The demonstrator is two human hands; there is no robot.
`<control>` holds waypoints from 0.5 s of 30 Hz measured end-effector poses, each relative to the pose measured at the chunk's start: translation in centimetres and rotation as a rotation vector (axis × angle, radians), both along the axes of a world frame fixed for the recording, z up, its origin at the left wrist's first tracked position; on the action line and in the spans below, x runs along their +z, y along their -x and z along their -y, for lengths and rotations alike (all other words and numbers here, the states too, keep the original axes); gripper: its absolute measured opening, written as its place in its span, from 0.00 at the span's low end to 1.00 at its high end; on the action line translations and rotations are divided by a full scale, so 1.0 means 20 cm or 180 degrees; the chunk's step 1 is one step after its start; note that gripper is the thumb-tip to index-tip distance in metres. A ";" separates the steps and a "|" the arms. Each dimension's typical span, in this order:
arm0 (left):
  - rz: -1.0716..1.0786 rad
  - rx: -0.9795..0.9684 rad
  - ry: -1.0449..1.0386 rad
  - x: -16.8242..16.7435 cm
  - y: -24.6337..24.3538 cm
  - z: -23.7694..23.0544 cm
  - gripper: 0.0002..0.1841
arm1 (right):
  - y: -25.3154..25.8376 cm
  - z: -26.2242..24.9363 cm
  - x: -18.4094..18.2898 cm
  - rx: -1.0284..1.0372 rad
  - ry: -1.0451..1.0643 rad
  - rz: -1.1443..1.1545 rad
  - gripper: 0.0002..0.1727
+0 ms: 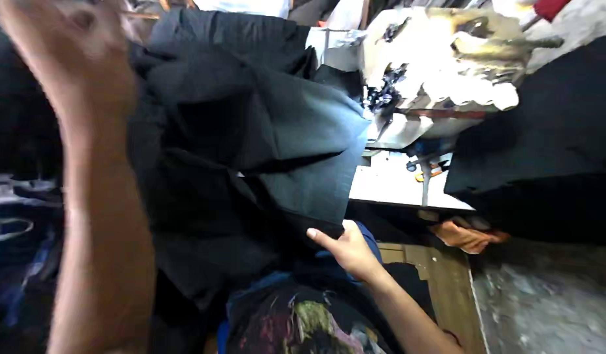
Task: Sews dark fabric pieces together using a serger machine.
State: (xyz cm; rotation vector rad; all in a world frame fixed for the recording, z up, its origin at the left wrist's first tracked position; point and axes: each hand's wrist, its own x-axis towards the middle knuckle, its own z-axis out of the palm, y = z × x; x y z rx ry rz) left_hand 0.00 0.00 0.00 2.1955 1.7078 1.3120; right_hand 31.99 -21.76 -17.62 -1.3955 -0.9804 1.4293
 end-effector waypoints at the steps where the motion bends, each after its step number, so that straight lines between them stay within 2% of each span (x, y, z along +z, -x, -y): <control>1: -0.0045 -0.0573 0.0104 -0.04 -0.19 0.12 0.19 | -0.01 0.04 0.01 0.0016 0.0045 0.0015 0.11; 2: -0.0039 -0.1135 0.0202 -0.13 -0.31 0.20 0.21 | -0.05 0.07 0.01 0.0086 0.0090 0.0140 0.12; 4: 0.0042 -0.1520 0.0318 -0.29 -0.40 0.20 0.20 | -0.16 0.08 0.00 0.0370 0.0163 0.1054 0.12; 6: 0.0306 -0.1279 0.0402 -0.36 -0.37 0.11 0.15 | -0.29 0.07 0.01 0.0698 0.0291 0.2112 0.19; 8: 0.0437 -0.0847 0.0415 -0.35 -0.32 -0.02 0.16 | -0.41 0.04 0.05 0.0865 0.0292 0.2595 0.24; 10: 0.0101 -0.0522 0.0603 -0.37 -0.27 -0.12 0.24 | -0.49 0.00 0.10 0.0689 0.0041 0.2529 0.24; 12: -0.0597 -0.0386 0.1233 -0.49 -0.22 -0.21 0.39 | -0.50 -0.05 0.15 0.0574 -0.0262 0.1959 0.20; 13: -0.0867 -0.0333 0.1541 -0.59 -0.20 -0.25 0.41 | -0.48 -0.09 0.17 0.0632 -0.0295 0.1472 0.18; 15: -0.1103 -0.0235 0.1707 -0.67 -0.20 -0.26 0.32 | -0.41 -0.17 0.17 0.0872 -0.0214 0.0610 0.16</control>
